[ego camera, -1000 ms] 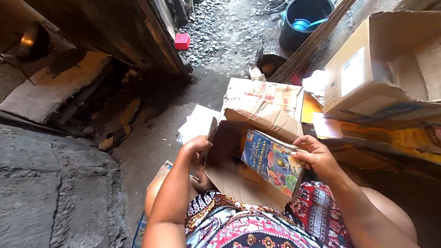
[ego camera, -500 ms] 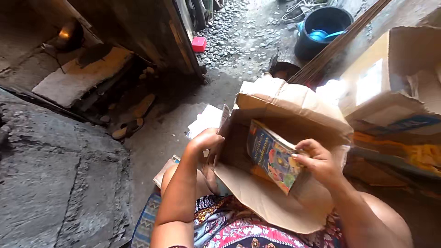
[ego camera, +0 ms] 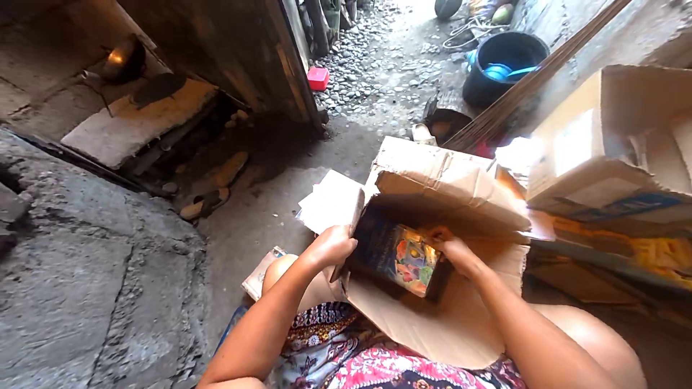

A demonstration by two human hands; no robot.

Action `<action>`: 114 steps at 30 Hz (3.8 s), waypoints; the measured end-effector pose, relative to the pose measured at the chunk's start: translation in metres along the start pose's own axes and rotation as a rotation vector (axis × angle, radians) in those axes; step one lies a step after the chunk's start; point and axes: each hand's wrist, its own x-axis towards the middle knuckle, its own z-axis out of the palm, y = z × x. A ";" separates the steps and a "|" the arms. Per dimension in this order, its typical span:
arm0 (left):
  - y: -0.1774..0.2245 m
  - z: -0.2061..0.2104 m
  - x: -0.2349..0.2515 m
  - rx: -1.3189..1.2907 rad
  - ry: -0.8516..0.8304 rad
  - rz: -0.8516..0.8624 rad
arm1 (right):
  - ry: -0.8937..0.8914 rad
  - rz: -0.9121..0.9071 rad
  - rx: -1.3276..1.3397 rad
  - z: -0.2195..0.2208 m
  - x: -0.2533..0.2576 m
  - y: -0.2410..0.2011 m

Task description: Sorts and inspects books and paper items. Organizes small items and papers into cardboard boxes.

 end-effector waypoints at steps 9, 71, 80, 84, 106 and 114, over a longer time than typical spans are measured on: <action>-0.012 -0.006 -0.017 -0.108 0.020 0.029 | -0.076 0.189 -0.313 -0.009 0.002 0.000; -0.421 -0.004 0.074 -1.524 1.232 -0.530 | 0.137 -0.122 -0.257 -0.050 0.019 0.001; -0.406 0.210 0.044 -0.802 0.640 -1.234 | -0.004 0.031 -0.734 -0.043 0.034 0.009; -0.406 0.246 0.037 -0.894 0.543 -1.178 | -0.061 0.043 -0.855 -0.038 0.037 0.010; -0.334 0.198 0.033 -0.823 1.044 -0.937 | -0.110 0.035 -0.889 -0.048 0.016 0.012; -0.309 0.074 -0.049 -1.107 1.075 -0.357 | -0.098 -0.030 -0.883 -0.052 0.017 0.016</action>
